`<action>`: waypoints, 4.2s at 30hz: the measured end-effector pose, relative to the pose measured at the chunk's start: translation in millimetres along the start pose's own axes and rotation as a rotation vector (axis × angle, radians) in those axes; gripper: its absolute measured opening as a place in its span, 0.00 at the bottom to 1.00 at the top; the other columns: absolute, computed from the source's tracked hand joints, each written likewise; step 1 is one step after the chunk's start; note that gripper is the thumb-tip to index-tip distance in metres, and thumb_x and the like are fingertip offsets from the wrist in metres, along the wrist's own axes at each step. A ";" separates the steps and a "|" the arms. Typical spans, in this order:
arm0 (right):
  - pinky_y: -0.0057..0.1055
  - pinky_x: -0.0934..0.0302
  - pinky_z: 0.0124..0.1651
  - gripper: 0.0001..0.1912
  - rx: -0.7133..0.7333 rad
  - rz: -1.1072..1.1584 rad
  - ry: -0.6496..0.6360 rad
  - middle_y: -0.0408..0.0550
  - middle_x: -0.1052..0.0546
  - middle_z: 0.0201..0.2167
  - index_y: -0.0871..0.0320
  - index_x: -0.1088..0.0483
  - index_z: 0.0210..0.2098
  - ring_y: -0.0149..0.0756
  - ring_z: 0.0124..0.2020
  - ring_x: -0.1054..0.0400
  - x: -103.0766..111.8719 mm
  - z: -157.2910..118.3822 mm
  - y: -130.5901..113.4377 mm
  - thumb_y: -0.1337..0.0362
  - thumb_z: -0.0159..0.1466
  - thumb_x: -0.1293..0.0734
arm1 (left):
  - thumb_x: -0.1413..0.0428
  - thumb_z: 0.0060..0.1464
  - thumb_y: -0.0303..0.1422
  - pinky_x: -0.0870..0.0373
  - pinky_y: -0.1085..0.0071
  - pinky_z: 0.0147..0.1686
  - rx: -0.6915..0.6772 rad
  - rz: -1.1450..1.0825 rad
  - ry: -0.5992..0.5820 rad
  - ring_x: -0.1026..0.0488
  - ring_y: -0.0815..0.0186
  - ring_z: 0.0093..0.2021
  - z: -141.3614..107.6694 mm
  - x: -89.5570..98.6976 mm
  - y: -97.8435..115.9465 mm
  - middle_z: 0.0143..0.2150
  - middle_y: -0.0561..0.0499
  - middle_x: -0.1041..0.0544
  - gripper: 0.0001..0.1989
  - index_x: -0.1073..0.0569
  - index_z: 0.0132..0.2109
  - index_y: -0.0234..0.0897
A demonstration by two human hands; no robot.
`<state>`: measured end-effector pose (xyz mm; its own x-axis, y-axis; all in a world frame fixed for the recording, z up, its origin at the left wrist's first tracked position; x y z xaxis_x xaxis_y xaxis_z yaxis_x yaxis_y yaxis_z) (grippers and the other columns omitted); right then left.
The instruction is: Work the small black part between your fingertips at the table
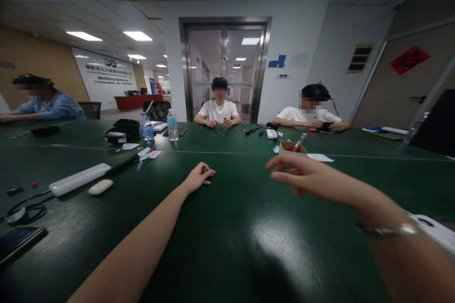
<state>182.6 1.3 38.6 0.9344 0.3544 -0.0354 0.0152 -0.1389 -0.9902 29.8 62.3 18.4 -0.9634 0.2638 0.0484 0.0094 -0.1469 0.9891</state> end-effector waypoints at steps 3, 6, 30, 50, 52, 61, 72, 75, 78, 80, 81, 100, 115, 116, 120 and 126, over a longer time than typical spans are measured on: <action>0.22 0.36 0.24 0.20 -0.011 0.021 -0.025 0.50 0.25 0.28 0.59 0.37 0.41 0.29 0.21 0.32 -10.9 13.6 -5.5 0.48 0.64 0.42 | 0.45 0.52 0.34 0.27 0.68 0.32 -0.056 -0.116 0.111 0.28 0.63 0.41 2.3 6.3 10.1 0.41 0.44 0.27 0.09 0.37 0.36 0.35; 0.23 0.36 0.22 0.20 -0.065 0.021 -0.110 0.50 0.25 0.25 0.60 0.37 0.40 0.30 0.20 0.32 -31.3 31.7 -7.9 0.47 0.64 0.42 | 0.45 0.52 0.35 0.28 0.70 0.35 -0.125 -0.315 0.227 0.28 0.65 0.41 1.7 9.7 26.5 0.40 0.45 0.26 0.10 0.37 0.37 0.36; 0.21 0.37 0.19 0.03 0.160 0.281 0.098 0.52 0.27 0.20 0.66 0.34 0.31 0.29 0.17 0.33 -29.8 76.6 -1.0 0.71 0.62 0.37 | 0.47 0.51 0.39 0.35 0.73 0.33 -0.046 -0.138 0.328 0.31 0.66 0.37 23.0 27.6 1.5 0.40 0.46 0.26 0.14 0.27 0.40 0.35; 0.21 0.34 0.23 0.06 0.127 0.188 0.055 0.53 0.26 0.21 0.66 0.35 0.32 0.29 0.19 0.31 -20.7 77.9 7.1 0.72 0.60 0.32 | 0.37 0.40 0.34 0.32 0.67 0.40 -0.074 -0.054 0.131 0.27 0.65 0.34 14.5 26.9 6.5 0.34 0.44 0.23 0.16 0.25 0.38 0.31; 0.21 0.34 0.23 0.05 0.134 0.160 0.051 0.52 0.26 0.21 0.66 0.35 0.31 0.29 0.19 0.31 -20.9 78.1 7.3 0.72 0.61 0.33 | 0.37 0.40 0.34 0.31 0.68 0.38 -0.049 -0.076 0.138 0.27 0.67 0.33 14.4 26.7 4.8 0.33 0.44 0.23 0.16 0.25 0.37 0.30; 0.21 0.34 0.24 0.05 0.153 0.102 0.059 0.49 0.26 0.19 0.65 0.36 0.31 0.29 0.20 0.31 -19.4 82.3 10.8 0.75 0.60 0.33 | 0.39 0.44 0.36 0.32 0.74 0.29 0.060 -0.048 0.124 0.28 0.70 0.25 13.3 23.8 -1.1 0.25 0.47 0.24 0.13 0.26 0.32 0.27; 0.20 0.33 0.24 0.09 0.185 0.121 0.034 0.46 0.27 0.20 0.64 0.36 0.34 0.30 0.22 0.30 -20.3 82.0 9.9 0.74 0.57 0.31 | 0.50 0.54 0.42 0.38 0.76 0.20 0.136 0.161 0.073 0.33 0.72 0.18 15.9 20.4 -4.4 0.18 0.49 0.28 0.18 0.30 0.28 0.29; 0.21 0.33 0.25 0.08 0.187 0.133 0.009 0.46 0.27 0.20 0.63 0.36 0.34 0.30 0.22 0.30 -22.6 80.5 8.2 0.75 0.58 0.32 | 0.52 0.54 0.44 0.41 0.76 0.18 0.141 0.203 0.073 0.36 0.73 0.16 14.1 20.5 -1.8 0.17 0.51 0.30 0.20 0.31 0.27 0.30; 0.21 0.33 0.25 0.07 0.177 0.143 -0.018 0.47 0.26 0.21 0.64 0.36 0.35 0.29 0.22 0.30 -25.1 79.3 7.4 0.75 0.59 0.33 | 0.55 0.55 0.46 0.44 0.76 0.17 0.147 0.249 0.076 0.40 0.74 0.14 12.0 20.5 0.7 0.15 0.53 0.32 0.22 0.32 0.25 0.31; 0.22 0.32 0.27 0.07 0.170 0.146 -0.033 0.48 0.26 0.23 0.64 0.36 0.35 0.29 0.23 0.29 -26.3 78.8 7.1 0.75 0.59 0.33 | 0.56 0.55 0.46 0.45 0.76 0.17 0.137 0.288 0.089 0.42 0.74 0.13 11.5 21.4 3.3 0.13 0.54 0.35 0.23 0.32 0.24 0.32; 0.22 0.32 0.27 0.07 0.169 0.148 -0.042 0.48 0.26 0.24 0.65 0.36 0.35 0.29 0.23 0.29 -26.9 78.5 6.9 0.75 0.59 0.33 | 0.56 0.55 0.46 0.45 0.76 0.17 0.135 0.306 0.101 0.42 0.74 0.13 11.5 22.3 4.3 0.12 0.55 0.36 0.23 0.33 0.23 0.33; 0.19 0.44 0.13 0.17 0.101 0.029 0.057 0.49 0.29 0.14 0.64 0.36 0.22 0.27 0.12 0.38 -24.9 80.6 4.4 0.61 0.65 0.40 | 0.58 0.54 0.50 0.45 0.74 0.21 -0.092 0.439 0.161 0.39 0.71 0.18 8.3 18.0 20.0 0.16 0.54 0.36 0.25 0.34 0.22 0.35; 0.19 0.59 0.11 0.23 0.094 -0.047 0.178 0.39 0.40 0.09 0.58 0.45 0.18 0.22 0.08 0.52 -16.5 78.6 3.0 0.50 0.62 0.41 | 0.42 0.45 0.42 0.39 0.77 0.25 -0.056 0.031 0.115 0.34 0.73 0.26 11.2 20.2 17.3 0.32 0.49 0.27 0.18 0.31 0.38 0.34; 0.19 0.59 0.11 0.23 0.091 -0.049 0.178 0.39 0.40 0.09 0.58 0.45 0.18 0.22 0.08 0.51 -16.7 78.3 2.9 0.50 0.62 0.40 | 0.43 0.45 0.42 0.39 0.77 0.24 -0.052 0.024 0.119 0.34 0.73 0.25 11.3 20.2 16.9 0.32 0.50 0.27 0.18 0.32 0.40 0.34; 0.19 0.59 0.11 0.23 0.072 -0.069 0.196 0.39 0.40 0.08 0.58 0.45 0.17 0.22 0.08 0.52 -16.7 76.4 1.9 0.52 0.62 0.41 | 0.48 0.51 0.43 0.41 0.76 0.22 -0.033 0.040 0.093 0.38 0.74 0.20 11.7 15.8 15.9 0.25 0.53 0.30 0.17 0.34 0.42 0.33; 0.20 0.59 0.11 0.23 0.073 -0.090 0.196 0.40 0.39 0.09 0.59 0.44 0.17 0.23 0.08 0.51 -16.4 76.8 3.3 0.52 0.63 0.42 | 0.50 0.52 0.43 0.43 0.76 0.20 -0.030 0.028 0.081 0.38 0.74 0.18 11.9 12.5 17.3 0.21 0.54 0.32 0.16 0.33 0.40 0.33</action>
<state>140.1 66.0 25.5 0.9818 0.1752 0.0730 0.0820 -0.0447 -0.9956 21.1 74.4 37.8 -0.9813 0.1818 0.0632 0.0297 -0.1816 0.9829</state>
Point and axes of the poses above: each hand's wrist, its own z-axis towards the middle knuckle, its own x-axis out of the back of the hand, y = z × x, the point moved 9 cm from there along z, towards the middle knuckle
